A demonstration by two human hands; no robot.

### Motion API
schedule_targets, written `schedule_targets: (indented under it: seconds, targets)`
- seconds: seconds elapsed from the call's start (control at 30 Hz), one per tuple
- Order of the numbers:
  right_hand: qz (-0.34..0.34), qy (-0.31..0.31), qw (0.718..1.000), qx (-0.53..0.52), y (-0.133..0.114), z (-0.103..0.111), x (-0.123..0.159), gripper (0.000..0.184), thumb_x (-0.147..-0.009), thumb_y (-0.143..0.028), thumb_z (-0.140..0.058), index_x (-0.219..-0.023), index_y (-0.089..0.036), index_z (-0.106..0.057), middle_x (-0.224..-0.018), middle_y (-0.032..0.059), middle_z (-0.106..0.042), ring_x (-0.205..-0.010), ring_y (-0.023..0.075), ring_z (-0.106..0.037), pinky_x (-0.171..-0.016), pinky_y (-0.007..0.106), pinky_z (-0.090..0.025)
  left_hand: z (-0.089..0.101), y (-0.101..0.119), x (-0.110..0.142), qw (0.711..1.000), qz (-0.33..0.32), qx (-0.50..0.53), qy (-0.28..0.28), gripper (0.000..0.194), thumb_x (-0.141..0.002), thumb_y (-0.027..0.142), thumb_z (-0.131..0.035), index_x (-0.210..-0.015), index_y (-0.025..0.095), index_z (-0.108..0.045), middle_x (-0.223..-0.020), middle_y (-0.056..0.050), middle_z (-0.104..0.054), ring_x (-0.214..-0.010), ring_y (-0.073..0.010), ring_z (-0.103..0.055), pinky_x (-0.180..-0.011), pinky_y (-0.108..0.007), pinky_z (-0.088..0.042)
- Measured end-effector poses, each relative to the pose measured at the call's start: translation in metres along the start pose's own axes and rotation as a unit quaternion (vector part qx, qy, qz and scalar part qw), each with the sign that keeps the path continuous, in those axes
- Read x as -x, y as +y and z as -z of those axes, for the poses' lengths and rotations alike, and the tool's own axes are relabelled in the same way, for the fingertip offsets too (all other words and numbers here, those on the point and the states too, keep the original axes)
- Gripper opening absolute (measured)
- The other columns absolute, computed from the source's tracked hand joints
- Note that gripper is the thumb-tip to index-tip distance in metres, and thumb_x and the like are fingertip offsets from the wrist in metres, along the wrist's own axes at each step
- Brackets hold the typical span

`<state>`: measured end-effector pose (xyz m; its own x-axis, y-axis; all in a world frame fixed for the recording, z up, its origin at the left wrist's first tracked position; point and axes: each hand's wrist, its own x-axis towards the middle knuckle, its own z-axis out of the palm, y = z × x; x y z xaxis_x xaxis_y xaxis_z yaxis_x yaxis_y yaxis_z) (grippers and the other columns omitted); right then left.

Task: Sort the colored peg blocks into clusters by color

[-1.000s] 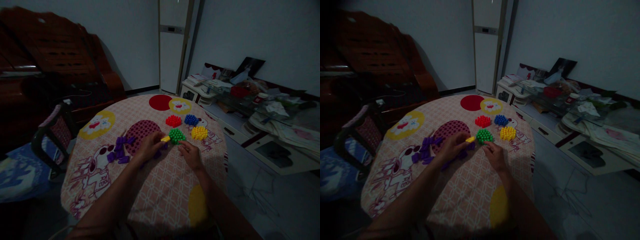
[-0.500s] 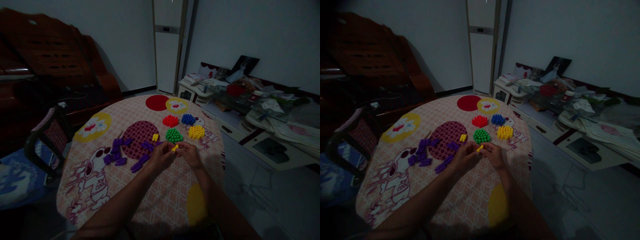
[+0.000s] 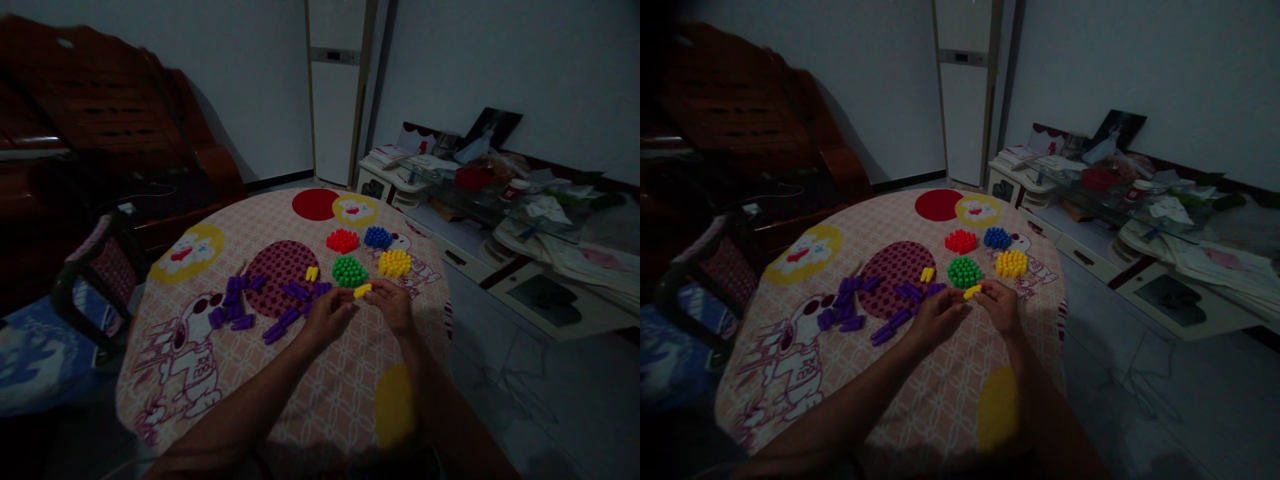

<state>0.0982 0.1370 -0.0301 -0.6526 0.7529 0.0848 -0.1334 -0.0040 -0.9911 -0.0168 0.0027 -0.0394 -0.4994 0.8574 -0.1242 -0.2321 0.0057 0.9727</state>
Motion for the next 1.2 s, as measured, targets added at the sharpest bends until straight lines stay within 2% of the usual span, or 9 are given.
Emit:
schedule_targets:
  seconds: [0.13, 0.27, 0.37, 0.43, 0.7, 0.8, 1.03, 1.2]
  targets:
    - [0.056, 0.098, 0.991, 0.077, -0.001, 0.031, -0.01, 0.039, -0.067, -0.043, -0.082, -0.094, -0.016, -0.074, -0.08, 0.0063, -0.075, -0.07, 0.0201, -0.07, -0.067, 0.033, -0.057, 0.002, -0.003, 0.003, 0.998, -0.03, -0.057, 0.005, 0.035, -0.077, 0.038, -0.075, -0.104, 0.018, -0.07, -0.086, -0.006, -0.069, -0.072, -0.0154, -0.061, -0.061, -0.024, -0.044]
    - [0.127, 0.165, 0.951, 0.23, -0.006, 0.068, -0.019, 0.04, -0.072, -0.045, -0.075, -0.097, -0.014, -0.073, -0.084, 0.0084, -0.073, -0.071, 0.0225, -0.069, -0.068, 0.036, -0.057, 0.002, -0.002, 0.003, 0.996, -0.039, -0.081, 0.011, 0.028, -0.078, 0.033, -0.072, -0.101, 0.017, -0.071, -0.082, -0.004, -0.068, -0.069, -0.014, -0.059, -0.062, -0.024, -0.043]
    - [0.176, 0.172, 0.895, 0.373, -0.011, 0.087, -0.025, 0.036, -0.077, -0.044, -0.067, -0.096, -0.014, -0.073, -0.085, 0.0102, -0.072, -0.072, 0.0232, -0.067, -0.073, 0.038, -0.055, 0.002, 0.0, 0.004, 0.995, -0.039, -0.094, 0.008, 0.025, -0.079, 0.031, -0.07, -0.099, 0.016, -0.071, -0.078, -0.003, -0.066, -0.065, -0.0129, -0.057, -0.06, -0.024, -0.042]
    - [0.184, 0.167, 0.863, 0.439, -0.011, 0.094, -0.03, 0.034, -0.079, -0.043, -0.063, -0.094, -0.014, -0.073, -0.084, 0.0107, -0.071, -0.073, 0.0237, -0.066, -0.076, 0.039, -0.054, 0.002, 0.001, 0.004, 0.994, -0.041, -0.103, 0.006, 0.025, -0.079, 0.031, -0.069, -0.099, 0.016, -0.071, -0.076, -0.002, -0.066, -0.063, -0.0127, -0.055, -0.06, -0.024, -0.041]
    - [0.151, 0.151, 0.802, 0.558, 0.005, 0.097, -0.051, 0.029, -0.08, -0.037, -0.057, -0.093, -0.016, -0.072, -0.09, 0.012, -0.071, -0.082, 0.0252, -0.063, -0.079, 0.037, -0.05, 0.007, -0.008, -0.001, 0.985, -0.072, -0.155, -0.004, 0.026, -0.082, 0.029, -0.064, -0.102, 0.014, -0.071, -0.077, -0.003, -0.066, -0.065, -0.0123, -0.054, -0.059, -0.023, -0.039]
    - [0.15, 0.149, 0.797, 0.565, 0.01, 0.098, -0.055, 0.029, -0.079, -0.036, -0.058, -0.095, -0.016, -0.073, -0.093, 0.0125, -0.072, -0.083, 0.0253, -0.064, -0.079, 0.036, -0.049, 0.008, -0.009, -0.001, 0.982, -0.083, -0.168, -0.007, 0.027, -0.083, 0.03, -0.062, -0.102, 0.013, -0.071, -0.076, -0.003, -0.064, -0.063, -0.0114, -0.053, -0.058, -0.022, -0.038]
    - [0.138, 0.163, 0.835, 0.507, 0.017, 0.102, -0.057, 0.044, -0.077, -0.039, -0.062, -0.112, -0.015, -0.071, -0.09, 0.0106, -0.074, -0.073, 0.0235, -0.066, -0.07, 0.035, -0.051, 0.008, -0.003, 0.0, 0.979, -0.091, -0.184, -0.014, 0.027, -0.083, 0.029, -0.06, -0.1, 0.011, -0.071, -0.073, -0.002, -0.062, -0.061, -0.0102, -0.051, -0.056, -0.021, -0.037]
    - [0.124, 0.17, 0.836, 0.507, 0.018, 0.1, -0.057, 0.049, -0.076, -0.039, -0.062, -0.117, -0.015, -0.07, -0.088, 0.0101, -0.075, -0.073, 0.0246, -0.068, -0.069, 0.035, -0.051, 0.006, -0.005, 0.0, 0.978, -0.096, -0.185, -0.008, 0.025, -0.083, 0.028, -0.059, -0.099, 0.011, -0.071, -0.072, -0.002, -0.063, -0.059, -0.0099, -0.05, -0.055, -0.021, -0.037]
